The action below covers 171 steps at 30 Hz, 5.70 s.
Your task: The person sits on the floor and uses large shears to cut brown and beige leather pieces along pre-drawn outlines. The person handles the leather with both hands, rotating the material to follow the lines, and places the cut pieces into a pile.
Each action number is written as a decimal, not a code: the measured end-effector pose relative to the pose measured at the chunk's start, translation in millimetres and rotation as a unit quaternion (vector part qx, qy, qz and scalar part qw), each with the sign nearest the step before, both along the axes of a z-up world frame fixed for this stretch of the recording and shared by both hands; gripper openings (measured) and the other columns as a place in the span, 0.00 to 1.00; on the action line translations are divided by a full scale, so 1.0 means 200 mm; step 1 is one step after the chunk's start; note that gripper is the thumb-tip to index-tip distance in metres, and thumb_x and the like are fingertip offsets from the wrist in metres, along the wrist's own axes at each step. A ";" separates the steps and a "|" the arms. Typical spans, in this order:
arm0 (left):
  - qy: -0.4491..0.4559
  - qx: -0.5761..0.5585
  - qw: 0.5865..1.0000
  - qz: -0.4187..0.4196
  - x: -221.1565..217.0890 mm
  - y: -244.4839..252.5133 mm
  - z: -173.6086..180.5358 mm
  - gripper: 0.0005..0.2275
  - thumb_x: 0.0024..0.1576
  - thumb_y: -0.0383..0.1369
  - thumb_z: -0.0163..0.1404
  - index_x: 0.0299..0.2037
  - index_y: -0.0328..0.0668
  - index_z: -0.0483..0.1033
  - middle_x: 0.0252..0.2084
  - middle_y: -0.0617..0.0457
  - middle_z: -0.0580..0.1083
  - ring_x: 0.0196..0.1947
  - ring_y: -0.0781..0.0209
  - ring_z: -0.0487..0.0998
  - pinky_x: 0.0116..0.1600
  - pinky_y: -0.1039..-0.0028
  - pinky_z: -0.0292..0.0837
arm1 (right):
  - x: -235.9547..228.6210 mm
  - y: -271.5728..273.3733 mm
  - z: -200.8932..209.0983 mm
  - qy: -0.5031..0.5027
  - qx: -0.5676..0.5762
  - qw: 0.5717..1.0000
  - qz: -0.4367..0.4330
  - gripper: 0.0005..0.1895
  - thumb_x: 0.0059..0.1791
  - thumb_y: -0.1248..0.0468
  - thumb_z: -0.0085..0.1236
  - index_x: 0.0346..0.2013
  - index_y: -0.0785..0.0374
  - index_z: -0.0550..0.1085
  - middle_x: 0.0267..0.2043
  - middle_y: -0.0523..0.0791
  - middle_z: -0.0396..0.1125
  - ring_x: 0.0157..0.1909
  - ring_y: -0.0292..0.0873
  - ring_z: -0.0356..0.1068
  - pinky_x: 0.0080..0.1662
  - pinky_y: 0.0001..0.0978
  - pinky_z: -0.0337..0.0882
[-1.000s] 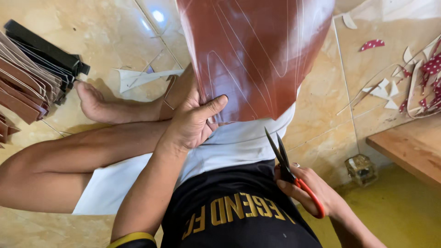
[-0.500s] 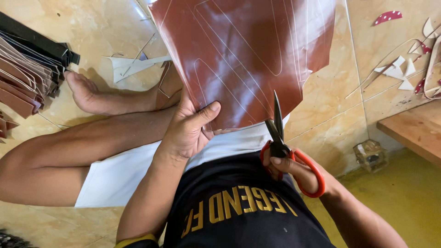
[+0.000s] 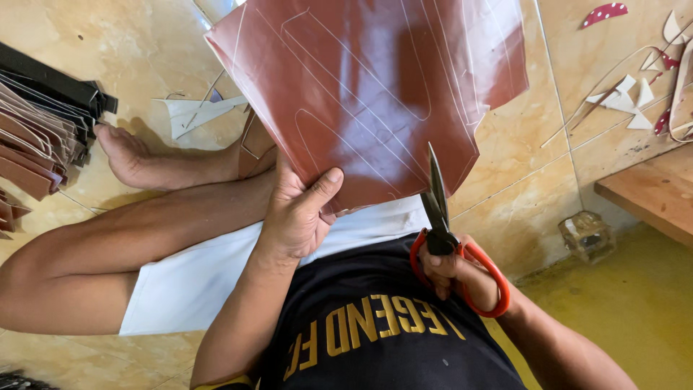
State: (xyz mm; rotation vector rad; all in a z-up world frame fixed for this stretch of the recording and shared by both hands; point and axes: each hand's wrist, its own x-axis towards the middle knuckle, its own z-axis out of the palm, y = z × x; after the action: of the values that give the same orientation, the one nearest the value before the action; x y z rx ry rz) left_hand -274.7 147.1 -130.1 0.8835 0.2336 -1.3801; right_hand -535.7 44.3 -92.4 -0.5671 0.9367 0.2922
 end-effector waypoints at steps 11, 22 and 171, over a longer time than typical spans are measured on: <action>-0.130 -0.026 0.988 -0.077 0.14 0.10 0.03 0.29 0.64 0.21 0.49 0.74 0.40 0.50 0.68 0.50 0.64 0.69 0.63 0.64 0.72 0.67 0.63 | 0.11 -0.14 0.08 0.110 -0.123 0.927 0.338 0.16 0.46 0.54 0.55 0.21 0.64 0.73 0.11 0.44 0.63 0.14 0.38 0.63 0.22 0.33 0.63; -0.155 -0.010 0.984 -0.093 0.13 0.11 0.04 0.28 0.65 0.20 0.48 0.74 0.38 0.51 0.68 0.49 0.64 0.68 0.62 0.66 0.71 0.66 0.65 | 0.15 -0.18 0.08 0.054 -0.253 0.878 0.404 0.17 0.47 0.52 0.54 0.26 0.65 0.73 0.14 0.52 0.64 0.19 0.51 0.66 0.30 0.44 0.67; -0.223 -0.095 0.922 0.301 0.40 0.25 0.54 0.22 0.62 0.16 0.53 0.63 0.44 0.61 0.54 0.51 0.73 0.52 0.64 0.76 0.55 0.74 0.76 | 0.96 0.17 0.32 -0.181 -0.452 0.829 0.275 0.13 0.51 0.59 0.52 0.42 0.68 0.71 0.29 0.51 0.71 0.32 0.48 0.73 0.40 0.39 0.71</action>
State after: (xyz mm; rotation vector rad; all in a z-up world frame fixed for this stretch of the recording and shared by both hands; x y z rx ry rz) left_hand -195.4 197.3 -22.0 0.8459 0.0101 -0.5961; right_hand -344.4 78.7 -29.2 -1.7265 0.4685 0.2239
